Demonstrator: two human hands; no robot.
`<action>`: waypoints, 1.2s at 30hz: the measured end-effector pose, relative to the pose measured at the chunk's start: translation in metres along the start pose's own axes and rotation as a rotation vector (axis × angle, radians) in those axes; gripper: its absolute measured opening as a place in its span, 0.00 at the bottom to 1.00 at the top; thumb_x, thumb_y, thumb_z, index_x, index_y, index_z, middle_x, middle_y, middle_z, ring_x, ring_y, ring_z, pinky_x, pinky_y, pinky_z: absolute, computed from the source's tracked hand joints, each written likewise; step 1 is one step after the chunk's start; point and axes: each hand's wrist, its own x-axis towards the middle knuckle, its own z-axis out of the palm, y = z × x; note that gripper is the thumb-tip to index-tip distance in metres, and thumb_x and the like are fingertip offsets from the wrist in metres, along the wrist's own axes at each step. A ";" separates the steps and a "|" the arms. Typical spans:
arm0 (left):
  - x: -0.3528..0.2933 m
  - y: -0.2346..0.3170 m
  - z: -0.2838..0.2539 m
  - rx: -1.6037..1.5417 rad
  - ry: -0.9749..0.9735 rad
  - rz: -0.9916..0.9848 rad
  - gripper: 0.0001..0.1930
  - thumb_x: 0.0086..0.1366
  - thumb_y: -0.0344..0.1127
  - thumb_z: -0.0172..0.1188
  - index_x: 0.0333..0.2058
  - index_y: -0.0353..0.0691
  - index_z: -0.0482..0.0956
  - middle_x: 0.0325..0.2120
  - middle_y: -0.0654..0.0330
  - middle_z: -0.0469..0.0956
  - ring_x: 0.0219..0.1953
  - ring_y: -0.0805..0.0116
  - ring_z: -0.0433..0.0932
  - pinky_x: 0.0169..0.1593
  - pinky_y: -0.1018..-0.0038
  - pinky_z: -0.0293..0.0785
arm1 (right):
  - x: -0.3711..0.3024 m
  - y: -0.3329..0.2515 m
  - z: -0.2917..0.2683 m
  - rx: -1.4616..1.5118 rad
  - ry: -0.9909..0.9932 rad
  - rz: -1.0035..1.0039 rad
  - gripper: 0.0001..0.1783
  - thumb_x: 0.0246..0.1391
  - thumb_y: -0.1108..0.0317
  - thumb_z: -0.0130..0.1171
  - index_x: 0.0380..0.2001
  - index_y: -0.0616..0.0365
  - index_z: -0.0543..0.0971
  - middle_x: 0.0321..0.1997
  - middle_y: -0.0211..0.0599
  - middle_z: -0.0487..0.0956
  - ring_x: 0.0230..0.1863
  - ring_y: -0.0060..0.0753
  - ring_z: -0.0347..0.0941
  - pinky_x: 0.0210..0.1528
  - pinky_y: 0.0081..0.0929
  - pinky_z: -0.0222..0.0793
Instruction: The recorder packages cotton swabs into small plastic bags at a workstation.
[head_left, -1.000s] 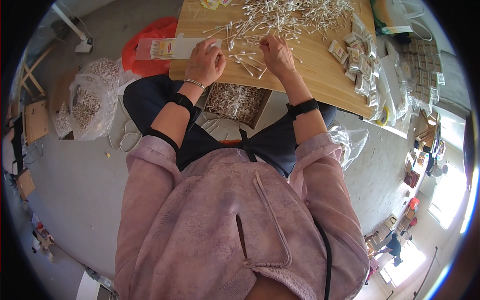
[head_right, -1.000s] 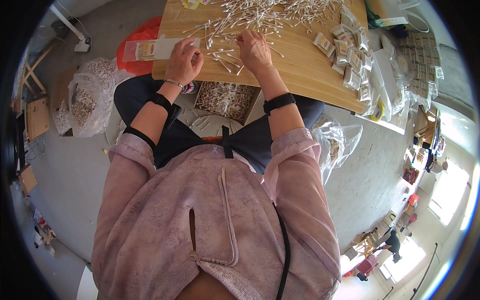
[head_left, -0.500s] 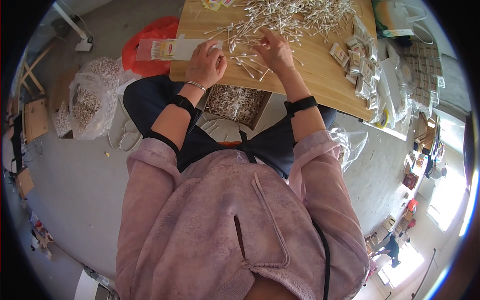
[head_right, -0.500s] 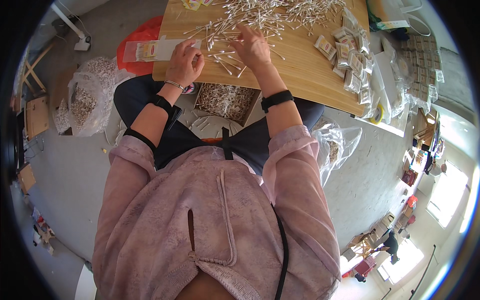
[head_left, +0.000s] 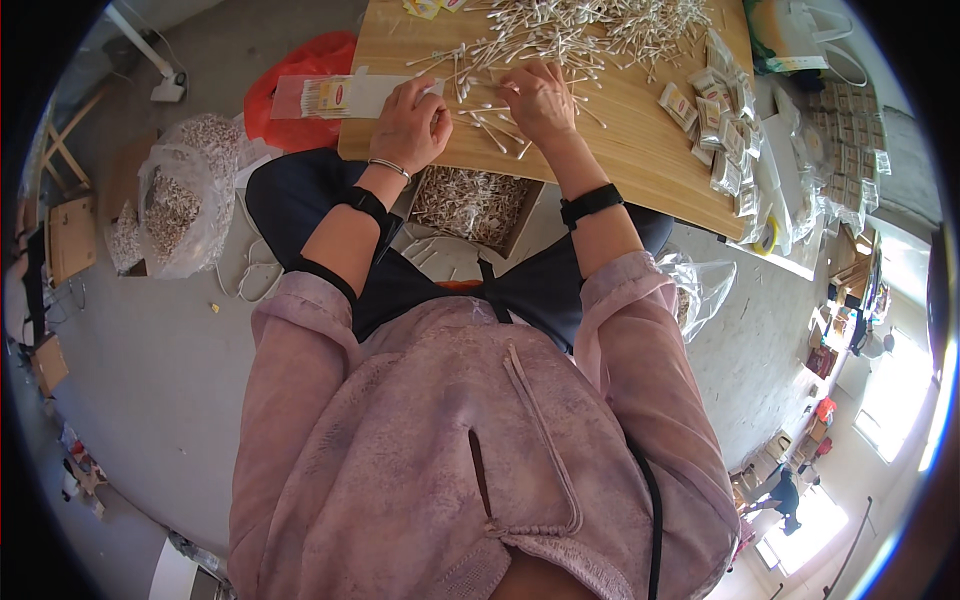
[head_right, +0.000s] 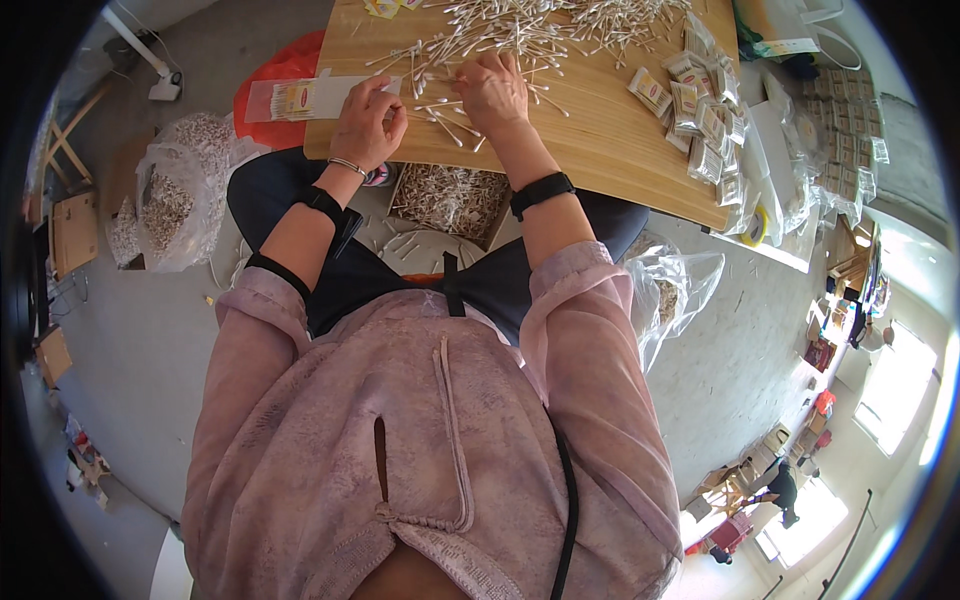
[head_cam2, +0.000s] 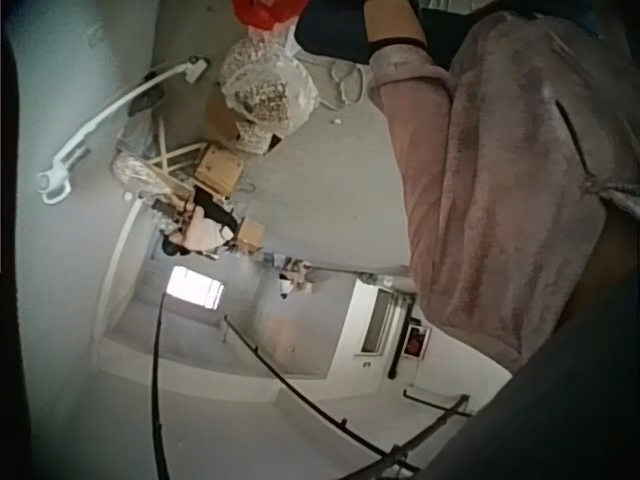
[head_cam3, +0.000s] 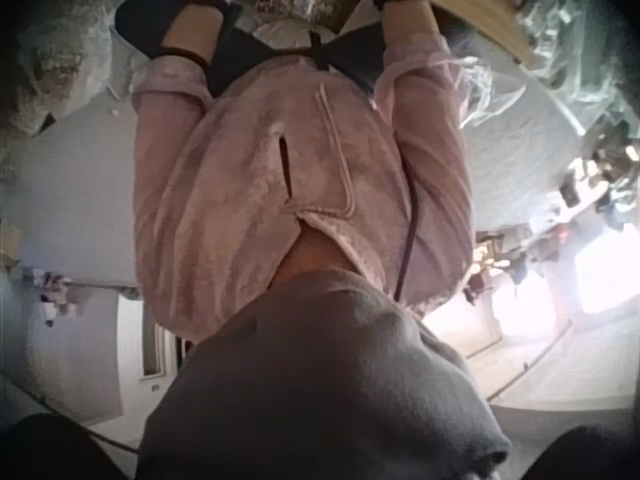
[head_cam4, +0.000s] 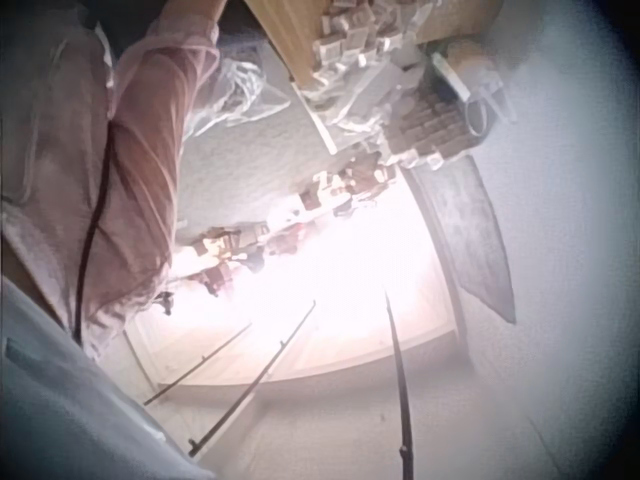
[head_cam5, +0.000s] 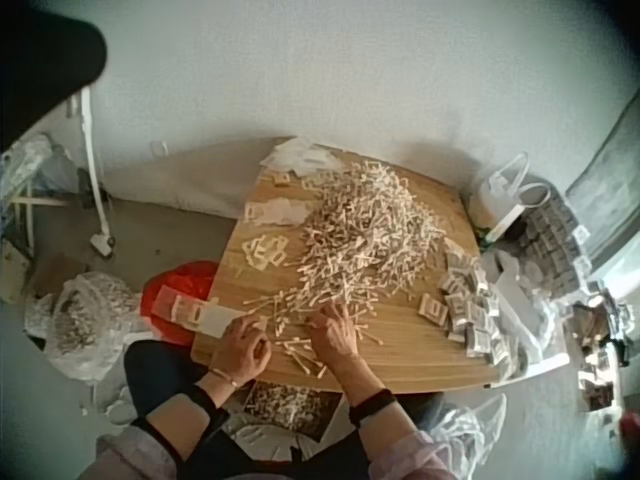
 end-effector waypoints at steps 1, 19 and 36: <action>-0.001 0.000 -0.001 -0.001 -0.012 -0.013 0.10 0.46 0.27 0.62 0.29 0.42 0.71 0.43 0.53 0.70 0.45 0.52 0.71 0.48 0.61 0.71 | 0.000 -0.001 0.001 -0.017 -0.022 -0.015 0.09 0.45 0.63 0.61 0.32 0.48 0.82 0.40 0.35 0.75 0.49 0.41 0.66 0.51 0.36 0.65; 0.000 -0.001 -0.001 0.026 0.031 0.000 0.06 0.48 0.30 0.60 0.24 0.42 0.70 0.42 0.56 0.71 0.43 0.56 0.73 0.46 0.63 0.71 | 0.001 -0.007 0.006 0.064 0.115 -0.177 0.04 0.51 0.67 0.56 0.31 0.52 0.76 0.33 0.32 0.78 0.44 0.41 0.68 0.47 0.38 0.63; -0.001 -0.001 -0.001 -0.002 0.020 -0.019 0.05 0.49 0.30 0.60 0.25 0.42 0.72 0.42 0.56 0.71 0.44 0.55 0.72 0.47 0.63 0.70 | -0.004 -0.027 0.002 -0.240 -0.140 -0.212 0.07 0.49 0.67 0.55 0.29 0.57 0.78 0.37 0.36 0.77 0.48 0.39 0.69 0.48 0.35 0.66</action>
